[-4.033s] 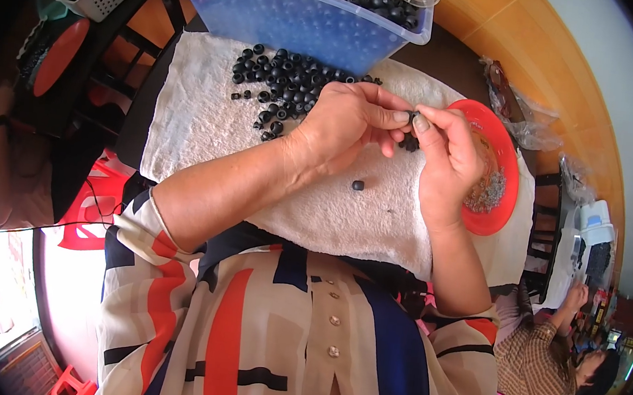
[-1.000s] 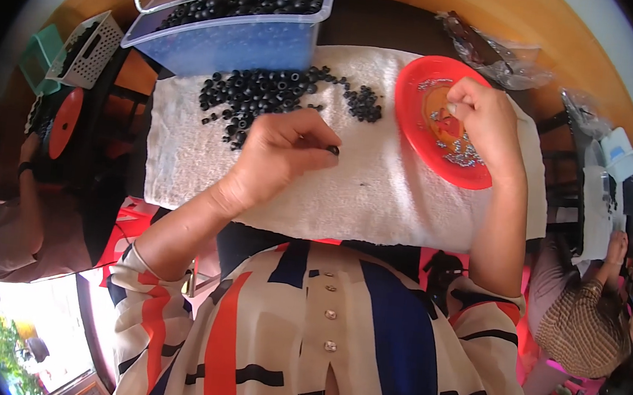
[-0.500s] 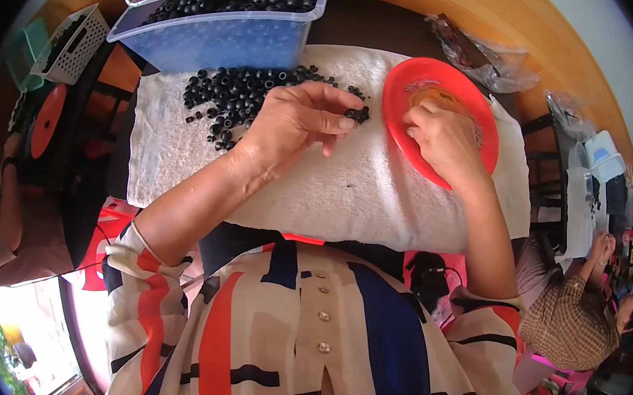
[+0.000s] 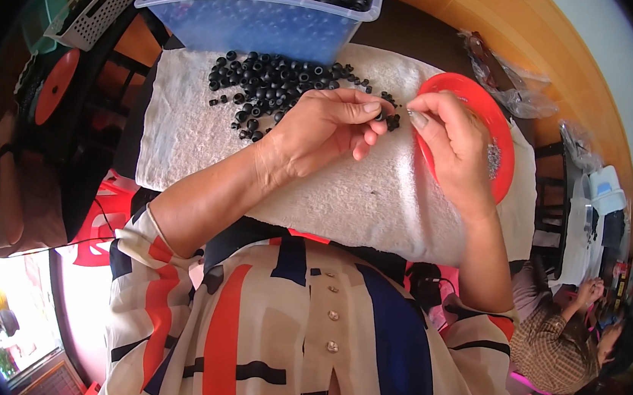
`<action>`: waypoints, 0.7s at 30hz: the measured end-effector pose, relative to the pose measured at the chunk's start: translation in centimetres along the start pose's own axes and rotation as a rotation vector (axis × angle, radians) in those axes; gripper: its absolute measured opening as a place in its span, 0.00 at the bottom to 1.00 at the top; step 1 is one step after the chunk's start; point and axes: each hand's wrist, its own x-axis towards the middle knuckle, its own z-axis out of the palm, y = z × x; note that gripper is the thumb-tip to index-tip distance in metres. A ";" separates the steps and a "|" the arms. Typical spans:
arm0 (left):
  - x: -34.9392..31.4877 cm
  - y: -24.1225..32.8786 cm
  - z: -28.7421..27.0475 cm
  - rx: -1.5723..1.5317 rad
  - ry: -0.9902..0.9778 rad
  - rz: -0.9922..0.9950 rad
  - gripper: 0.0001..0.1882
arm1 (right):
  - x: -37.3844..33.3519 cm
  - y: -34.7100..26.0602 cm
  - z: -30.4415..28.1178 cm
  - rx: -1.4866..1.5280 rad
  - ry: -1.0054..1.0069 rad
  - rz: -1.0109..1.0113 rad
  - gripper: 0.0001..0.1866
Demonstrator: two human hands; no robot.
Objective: Sorting and inspecting small black plastic components on a table.
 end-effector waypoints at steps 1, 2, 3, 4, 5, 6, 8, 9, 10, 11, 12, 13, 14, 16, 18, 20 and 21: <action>0.0 0.0 0.0 -0.003 0.004 0.005 0.13 | 0.3 -0.5 0.5 0.072 0.004 -0.013 0.07; 0.1 -0.1 -0.1 -0.041 -0.004 0.008 0.12 | 0.5 -0.7 1.0 0.127 0.013 0.007 0.05; 0.2 -0.2 -0.3 -0.079 -0.013 0.012 0.11 | 0.6 -0.7 1.5 0.129 0.008 0.003 0.05; 0.4 -0.2 -0.6 -0.157 -0.030 0.010 0.09 | 0.7 -0.5 1.9 0.177 0.024 0.022 0.05; 0.5 -0.2 -0.7 -0.160 -0.026 0.015 0.09 | 0.9 -0.5 2.2 0.225 0.039 0.043 0.05; 0.5 -0.3 -0.8 -0.160 -0.020 0.022 0.09 | 1.0 -0.6 2.5 0.229 0.031 0.039 0.05; 0.7 -0.2 -1.1 -0.166 -0.011 0.039 0.10 | 1.1 -0.8 2.9 0.175 0.072 0.025 0.05; 0.6 -0.1 -1.0 -0.170 -0.007 0.042 0.10 | 1.0 -1.0 3.2 0.176 0.067 0.024 0.05; 0.6 0.0 -0.9 -0.180 0.010 0.048 0.10 | 1.0 -1.1 3.6 0.155 0.087 -0.012 0.04; 0.5 0.0 -0.9 -0.189 0.026 0.053 0.10 | 1.0 -1.1 3.8 0.134 0.107 -0.048 0.04; 0.6 0.0 -1.0 -0.194 0.029 0.054 0.10 | 1.0 -0.9 4.1 0.134 0.102 -0.048 0.04; 0.7 -0.1 -1.2 -0.224 0.022 0.061 0.09 | 1.0 -0.8 4.4 0.110 0.117 -0.059 0.04; 0.8 -0.2 -1.3 -0.254 0.016 0.068 0.08 | 1.0 -0.7 4.6 0.086 0.132 -0.070 0.04; 0.6 -0.2 -0.9 -0.245 0.030 0.068 0.08 | 1.3 -0.6 4.5 0.110 0.142 -0.095 0.04; 0.4 -0.3 -0.6 -0.241 0.052 0.064 0.07 | 1.4 -0.5 4.5 0.134 0.154 -0.120 0.04; 0.4 -0.2 -0.5 -0.239 0.070 0.061 0.07 | 1.3 -0.2 4.5 0.192 0.155 -0.131 0.05; 0.4 -0.1 -0.5 -0.236 0.086 0.059 0.07 | 1.3 -0.2 4.5 0.194 0.152 -0.130 0.05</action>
